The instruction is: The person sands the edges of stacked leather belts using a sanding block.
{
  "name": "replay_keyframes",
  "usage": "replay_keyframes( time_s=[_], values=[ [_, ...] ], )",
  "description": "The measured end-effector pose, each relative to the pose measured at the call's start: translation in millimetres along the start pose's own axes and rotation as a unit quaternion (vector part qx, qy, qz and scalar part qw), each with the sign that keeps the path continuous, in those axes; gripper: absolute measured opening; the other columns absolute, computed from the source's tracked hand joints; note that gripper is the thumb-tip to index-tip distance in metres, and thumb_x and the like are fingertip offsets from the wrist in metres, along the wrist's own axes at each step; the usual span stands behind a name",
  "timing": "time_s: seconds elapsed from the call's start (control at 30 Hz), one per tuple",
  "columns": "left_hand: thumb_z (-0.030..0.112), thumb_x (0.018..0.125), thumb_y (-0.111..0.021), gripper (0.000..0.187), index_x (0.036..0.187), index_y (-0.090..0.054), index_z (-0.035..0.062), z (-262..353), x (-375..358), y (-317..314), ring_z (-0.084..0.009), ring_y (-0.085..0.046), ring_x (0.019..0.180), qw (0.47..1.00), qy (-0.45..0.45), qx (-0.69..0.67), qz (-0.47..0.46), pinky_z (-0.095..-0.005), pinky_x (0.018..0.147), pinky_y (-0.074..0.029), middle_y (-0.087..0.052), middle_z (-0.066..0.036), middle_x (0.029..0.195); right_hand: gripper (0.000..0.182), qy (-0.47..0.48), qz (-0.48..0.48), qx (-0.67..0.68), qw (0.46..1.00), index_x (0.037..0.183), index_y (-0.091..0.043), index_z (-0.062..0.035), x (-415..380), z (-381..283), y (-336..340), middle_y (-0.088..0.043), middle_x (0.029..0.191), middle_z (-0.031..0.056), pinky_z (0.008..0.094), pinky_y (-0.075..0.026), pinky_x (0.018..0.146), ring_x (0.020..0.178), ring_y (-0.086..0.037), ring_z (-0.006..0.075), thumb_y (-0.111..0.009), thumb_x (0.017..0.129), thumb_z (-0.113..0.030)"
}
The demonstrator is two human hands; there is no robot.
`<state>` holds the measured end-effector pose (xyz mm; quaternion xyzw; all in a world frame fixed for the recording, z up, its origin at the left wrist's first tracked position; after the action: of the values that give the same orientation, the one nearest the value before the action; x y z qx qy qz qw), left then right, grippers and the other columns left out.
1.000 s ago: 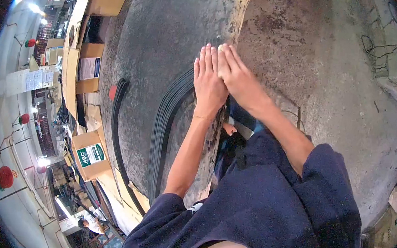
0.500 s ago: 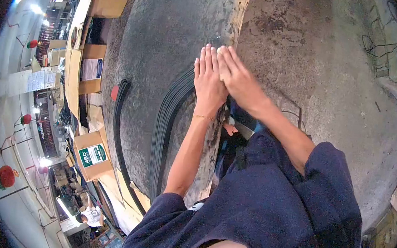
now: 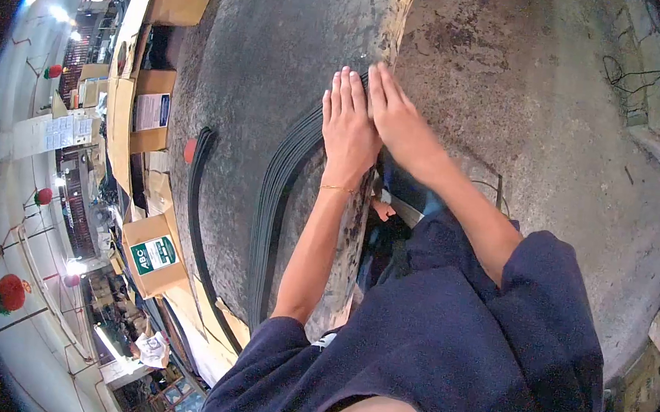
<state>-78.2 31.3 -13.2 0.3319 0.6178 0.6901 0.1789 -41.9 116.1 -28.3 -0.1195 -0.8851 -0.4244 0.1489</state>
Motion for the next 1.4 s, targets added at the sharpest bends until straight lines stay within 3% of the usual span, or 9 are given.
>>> replay_keyframes(
  time_s=[0.47,0.53,0.67,0.83,0.93,1.0,1.17,1.27,1.4],
  values=[
    [0.016,0.089,-0.064,0.073,0.15,-0.034,-0.0111,2,-3,3,-0.0409,-0.031,0.151,0.999,0.017,-0.036,0.01,-0.0513,0.123,-0.025,-0.037,-0.028,0.158,0.06,-0.045,-0.05,-0.02,0.998,0.15,-0.031,0.0158,-18,19,7,-0.035,0.156,0.0344,0.0444,-0.032,0.124,0.149,-0.034,0.0424,-0.043,0.091,0.006],
    [0.015,0.088,-0.064,0.074,0.151,-0.034,-0.0108,0,-2,1,-0.0412,-0.031,0.151,0.999,0.017,-0.038,0.009,-0.0514,0.123,-0.024,-0.036,-0.028,0.159,0.063,-0.058,0.026,0.01,0.998,0.153,-0.032,0.0082,-11,11,20,-0.034,0.159,0.0296,0.0436,-0.032,0.124,0.15,-0.033,0.0405,-0.042,0.091,0.006],
    [0.015,0.089,-0.061,0.071,0.151,-0.036,-0.0092,1,-3,2,-0.0411,-0.032,0.151,1.0,-0.003,-0.002,-0.004,-0.0514,0.123,-0.025,-0.037,-0.028,0.159,0.061,0.048,0.012,0.017,0.999,0.154,-0.032,0.0077,-15,-5,11,-0.035,0.159,0.0281,0.0434,-0.032,0.124,0.149,-0.035,0.0391,-0.043,0.094,0.001],
    [0.017,0.092,-0.058,0.069,0.151,-0.036,-0.0094,-1,-2,-4,-0.0391,-0.032,0.151,1.0,0.005,0.0,0.014,-0.0505,0.123,-0.025,-0.037,-0.028,0.159,0.063,-0.09,-0.005,0.074,0.993,0.155,-0.032,0.0067,5,7,5,-0.033,0.16,0.0277,0.0443,-0.035,0.122,0.148,-0.036,0.0402,-0.043,0.093,0.002],
    [0.018,0.091,-0.061,0.072,0.151,-0.035,-0.0105,1,-4,1,-0.0395,-0.032,0.151,1.0,0.016,0.005,-0.01,-0.0507,0.124,-0.024,-0.036,-0.028,0.159,0.06,0.08,0.028,-0.063,0.994,0.15,-0.035,0.0118,-8,0,4,-0.037,0.157,0.0302,0.0438,-0.038,0.12,0.145,-0.041,0.041,-0.048,0.093,0.0],
    [0.018,0.089,-0.064,0.074,0.151,-0.035,-0.0112,1,-6,0,-0.0402,-0.031,0.151,0.999,0.025,-0.025,0.003,-0.0512,0.123,-0.024,-0.036,-0.028,0.159,0.058,-0.08,-0.044,0.01,0.996,0.151,-0.033,0.0111,-12,33,-3,-0.038,0.156,0.0303,0.044,-0.04,0.118,0.145,-0.042,0.0415,-0.045,0.096,0.0],
    [0.016,0.089,-0.062,0.073,0.15,-0.035,-0.0128,1,-11,-2,-0.0417,-0.033,0.15,1.0,0.012,-0.016,0.003,-0.0523,0.123,-0.025,-0.037,-0.029,0.158,0.057,0.023,0.017,0.048,0.998,0.151,-0.034,0.0075,-17,2,6,-0.035,0.157,0.0305,0.0451,-0.04,0.118,0.146,-0.039,0.0415,-0.046,0.097,-0.003],
    [0.013,0.089,-0.059,0.07,0.149,-0.036,-0.0132,0,0,2,-0.0422,-0.034,0.149,1.0,0.013,-0.007,0.019,-0.0525,0.122,-0.026,-0.039,-0.03,0.157,0.057,-0.115,-0.022,0.101,0.988,0.152,-0.034,0.0072,-15,18,1,-0.036,0.156,0.0302,0.0446,-0.04,0.118,0.147,-0.038,0.041,-0.044,0.096,-0.002],
    [0.014,0.089,-0.058,0.068,0.148,-0.038,-0.0121,2,-3,2,-0.0419,-0.035,0.149,0.999,0.005,-0.023,0.022,-0.0523,0.122,-0.027,-0.04,-0.03,0.156,0.057,-0.05,0.01,0.035,0.998,0.153,-0.032,0.0063,-12,8,10,-0.036,0.156,0.03,0.0448,-0.041,0.118,0.147,-0.038,0.041,-0.043,0.097,0.0]
  ],
)
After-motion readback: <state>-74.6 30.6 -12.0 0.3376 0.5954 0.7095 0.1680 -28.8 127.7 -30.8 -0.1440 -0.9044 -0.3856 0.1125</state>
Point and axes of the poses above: each hand's wrist, its own x-axis towards the middle knuckle, its own y-axis out of the back of the hand, z = x × y, the point moved 6 cm from there along x, towards the middle knuckle
